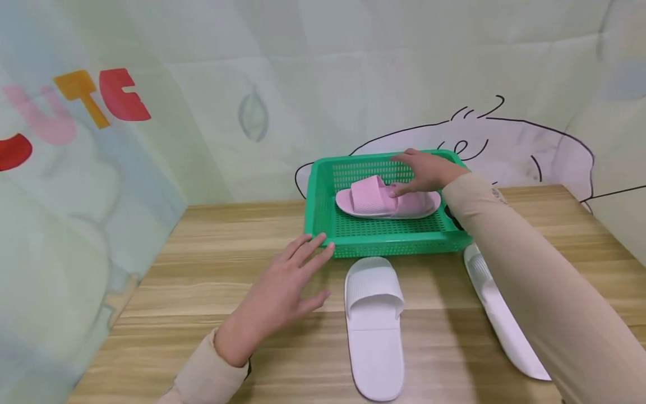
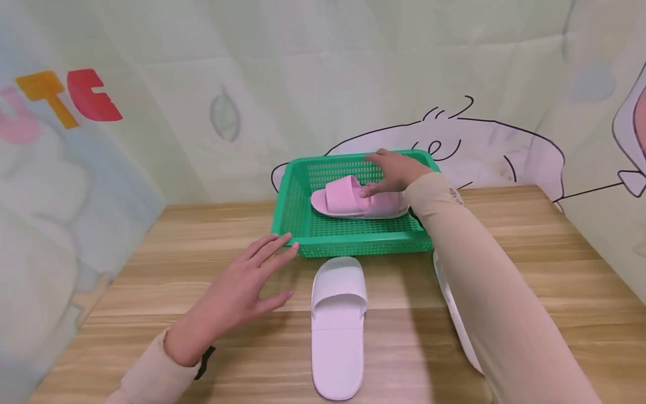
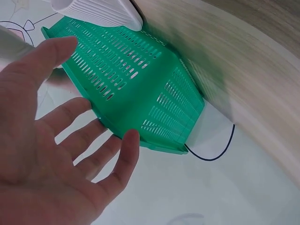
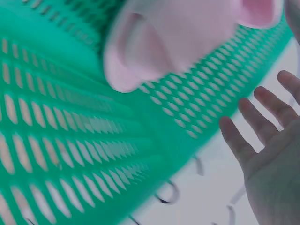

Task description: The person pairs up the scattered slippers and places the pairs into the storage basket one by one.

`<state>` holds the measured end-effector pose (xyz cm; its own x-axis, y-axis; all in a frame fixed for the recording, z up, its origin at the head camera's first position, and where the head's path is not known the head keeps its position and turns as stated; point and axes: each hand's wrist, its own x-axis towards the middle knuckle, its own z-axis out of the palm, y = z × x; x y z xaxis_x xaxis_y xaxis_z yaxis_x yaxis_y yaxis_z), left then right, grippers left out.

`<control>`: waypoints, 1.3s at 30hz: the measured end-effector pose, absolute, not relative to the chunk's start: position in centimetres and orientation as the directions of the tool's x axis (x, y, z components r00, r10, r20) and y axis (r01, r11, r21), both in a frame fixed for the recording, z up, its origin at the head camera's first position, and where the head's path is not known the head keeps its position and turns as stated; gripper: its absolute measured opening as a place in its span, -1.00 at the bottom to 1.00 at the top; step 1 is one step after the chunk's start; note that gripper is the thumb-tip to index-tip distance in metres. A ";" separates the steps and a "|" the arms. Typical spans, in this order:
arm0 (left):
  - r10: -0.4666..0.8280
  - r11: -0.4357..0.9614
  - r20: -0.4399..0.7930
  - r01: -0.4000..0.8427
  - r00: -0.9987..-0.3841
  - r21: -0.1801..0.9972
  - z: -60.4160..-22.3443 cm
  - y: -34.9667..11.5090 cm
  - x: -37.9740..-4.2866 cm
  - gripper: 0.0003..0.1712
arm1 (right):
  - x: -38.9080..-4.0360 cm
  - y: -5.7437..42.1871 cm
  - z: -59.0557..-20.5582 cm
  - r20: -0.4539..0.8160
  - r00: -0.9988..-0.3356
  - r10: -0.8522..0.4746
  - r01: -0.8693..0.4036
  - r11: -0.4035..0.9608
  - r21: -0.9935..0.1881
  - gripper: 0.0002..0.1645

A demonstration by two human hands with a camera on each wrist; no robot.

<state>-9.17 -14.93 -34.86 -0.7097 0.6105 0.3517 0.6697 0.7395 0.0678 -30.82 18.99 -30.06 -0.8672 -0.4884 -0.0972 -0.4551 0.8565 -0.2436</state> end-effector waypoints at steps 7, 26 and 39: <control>0.619 0.734 0.354 0.677 -0.701 0.056 -34.8 -14.8 -9.4 -0.12 | -28.9 18.7 -26.3 0.003 -0.845 -0.535 -0.527 0.831 -0.179 0.04; 0.620 0.736 0.367 0.677 -0.693 0.035 -34.8 -14.2 -10.1 -0.10 | -16.6 21.9 -26.3 0.174 -0.841 -0.513 -0.542 0.803 -0.250 -0.15; 0.624 0.740 0.374 0.673 -0.686 0.002 -35.3 -14.3 -10.2 -0.03 | -12.1 21.9 -30.2 0.106 -0.871 -0.480 -0.490 0.836 -0.245 -0.09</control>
